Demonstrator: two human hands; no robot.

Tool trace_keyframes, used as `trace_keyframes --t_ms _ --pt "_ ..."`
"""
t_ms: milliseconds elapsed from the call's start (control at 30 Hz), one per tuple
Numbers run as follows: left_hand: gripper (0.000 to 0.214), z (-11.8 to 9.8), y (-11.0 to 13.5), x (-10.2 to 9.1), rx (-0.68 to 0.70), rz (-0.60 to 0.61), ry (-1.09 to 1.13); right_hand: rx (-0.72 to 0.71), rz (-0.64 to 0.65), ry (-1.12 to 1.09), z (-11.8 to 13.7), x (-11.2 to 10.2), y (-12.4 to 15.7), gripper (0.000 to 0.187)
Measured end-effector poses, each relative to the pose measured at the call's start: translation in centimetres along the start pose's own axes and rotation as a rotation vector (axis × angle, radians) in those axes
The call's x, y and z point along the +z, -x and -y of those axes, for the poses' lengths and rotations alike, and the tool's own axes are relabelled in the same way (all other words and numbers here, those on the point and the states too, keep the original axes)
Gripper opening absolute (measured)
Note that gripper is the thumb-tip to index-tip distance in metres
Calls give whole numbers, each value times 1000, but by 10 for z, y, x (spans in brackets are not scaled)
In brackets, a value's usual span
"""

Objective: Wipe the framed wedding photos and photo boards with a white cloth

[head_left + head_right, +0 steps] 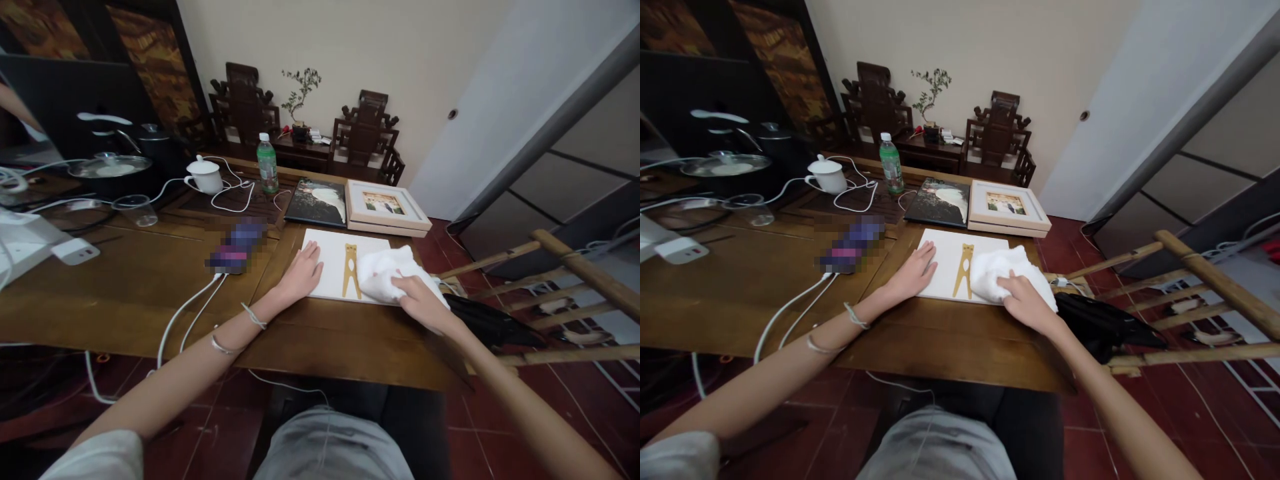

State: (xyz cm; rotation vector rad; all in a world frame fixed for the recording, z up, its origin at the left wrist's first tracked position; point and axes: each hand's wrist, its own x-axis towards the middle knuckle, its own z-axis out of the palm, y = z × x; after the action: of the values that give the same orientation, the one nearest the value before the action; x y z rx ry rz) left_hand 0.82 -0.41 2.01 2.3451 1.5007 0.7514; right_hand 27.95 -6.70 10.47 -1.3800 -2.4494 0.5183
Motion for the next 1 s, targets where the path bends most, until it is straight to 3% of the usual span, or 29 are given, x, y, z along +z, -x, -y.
trace_keyframes --t_ms 133,267,500,600,700,833,1000 --pt "45 -2 0 -1 -7 8 -9 -5 147 -15 19 -17 26 13" --pt "44 -2 1 -1 -2 0 -6 10 221 -49 7 -27 13 14" --pt "45 1 0 0 4 5 2 102 -8 -100 -32 -14 -61 11" --pt "45 1 -1 0 -6 11 -5 156 -158 -99 -24 -3 -89 10" --pt "45 0 -1 -1 -16 19 -7 147 -185 -69 -6 9 -103 9" --pt "44 1 -1 -1 0 9 3 7 -93 49 15 24 -94 13" --pt "44 3 -1 1 9 2 -6 -141 30 95 42 32 -42 24"
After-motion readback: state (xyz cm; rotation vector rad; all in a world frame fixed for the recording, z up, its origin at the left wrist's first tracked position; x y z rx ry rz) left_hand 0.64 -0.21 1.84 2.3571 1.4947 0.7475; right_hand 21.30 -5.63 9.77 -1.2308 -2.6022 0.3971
